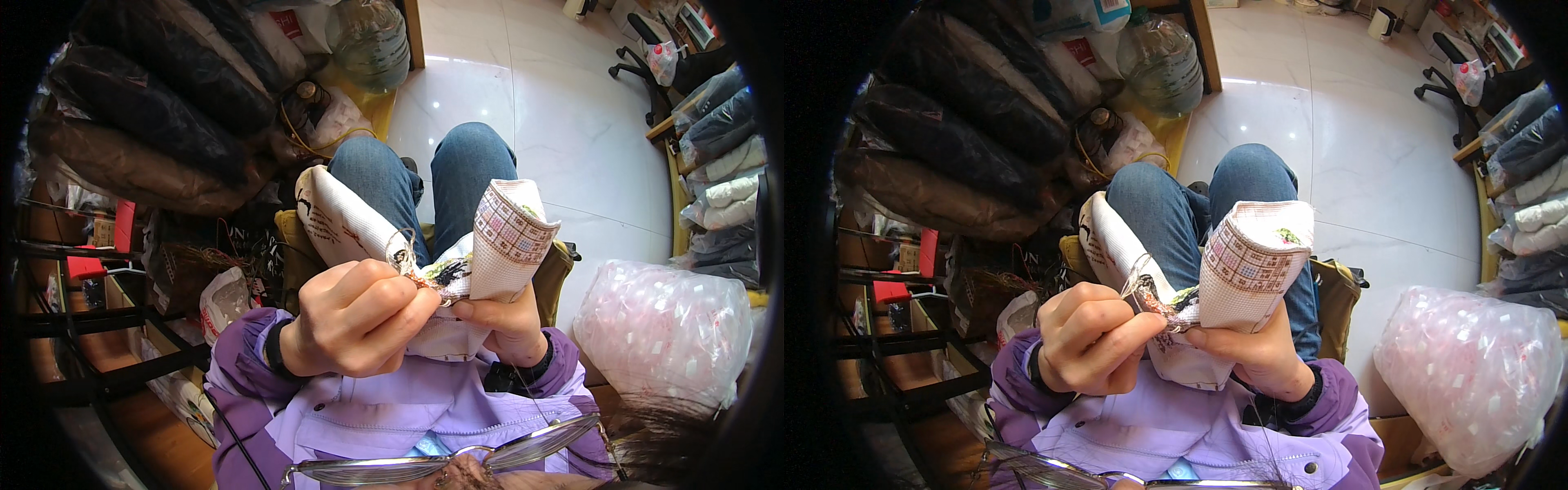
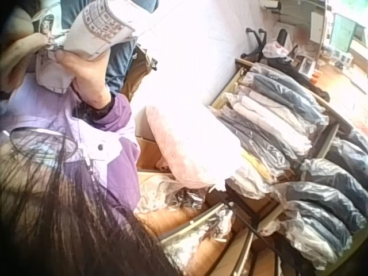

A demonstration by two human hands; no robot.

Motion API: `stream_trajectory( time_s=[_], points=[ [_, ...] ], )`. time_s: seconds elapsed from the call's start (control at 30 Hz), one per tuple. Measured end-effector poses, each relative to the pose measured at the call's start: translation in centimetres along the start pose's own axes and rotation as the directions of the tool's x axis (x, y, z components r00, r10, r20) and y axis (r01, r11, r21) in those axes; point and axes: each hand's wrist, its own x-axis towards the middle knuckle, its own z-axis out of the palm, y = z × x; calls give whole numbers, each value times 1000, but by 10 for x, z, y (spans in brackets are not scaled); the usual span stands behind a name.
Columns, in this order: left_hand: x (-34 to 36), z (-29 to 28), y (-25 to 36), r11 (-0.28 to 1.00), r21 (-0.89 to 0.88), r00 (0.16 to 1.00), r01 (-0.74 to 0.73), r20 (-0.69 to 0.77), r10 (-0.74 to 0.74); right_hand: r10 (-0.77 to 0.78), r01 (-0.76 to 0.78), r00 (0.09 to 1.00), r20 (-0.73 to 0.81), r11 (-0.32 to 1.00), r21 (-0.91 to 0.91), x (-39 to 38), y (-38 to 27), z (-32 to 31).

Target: The person is hand-sewing a piece of patterned fabric using a needle and thread. They repeatedly insert the needle, pull the thread through, and adjust the fabric to continue stitching.

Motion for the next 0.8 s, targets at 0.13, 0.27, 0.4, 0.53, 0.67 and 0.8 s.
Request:
stream_trajectory(
  time_s=[0.13, 0.27, 0.4, 0.53, 0.67, 0.8],
  points=[
    [8, -5, -2, 993, 59, 994, -101, 43, 99, 12, -12, 1000, -11, 1000, 10, -1, 0, 0],
    [22, -9, -8, 982, 69, 977, -177, 137, 167, -6, 6, 1000, -4, 1000, 11, -1, 1, 0],
    [32, -8, -17, 995, -68, 984, -78, 156, 88, -12, 12, 1000, -9, 999, 33, 0, 3, -1],
    [31, -1, -25, 980, -198, 980, 0, 195, 39, 27, -27, 1000, -5, 1000, 14, -1, 2, -2],
    [25, 9, -33, 952, -307, 981, 7, 189, 54, 26, -26, 999, 18, 999, 26, 0, 4, -4],
    [22, 13, -37, 939, -343, 983, -16, 166, 77, 16, -17, 999, 33, 999, 43, 1, 5, -5]
  ],
)
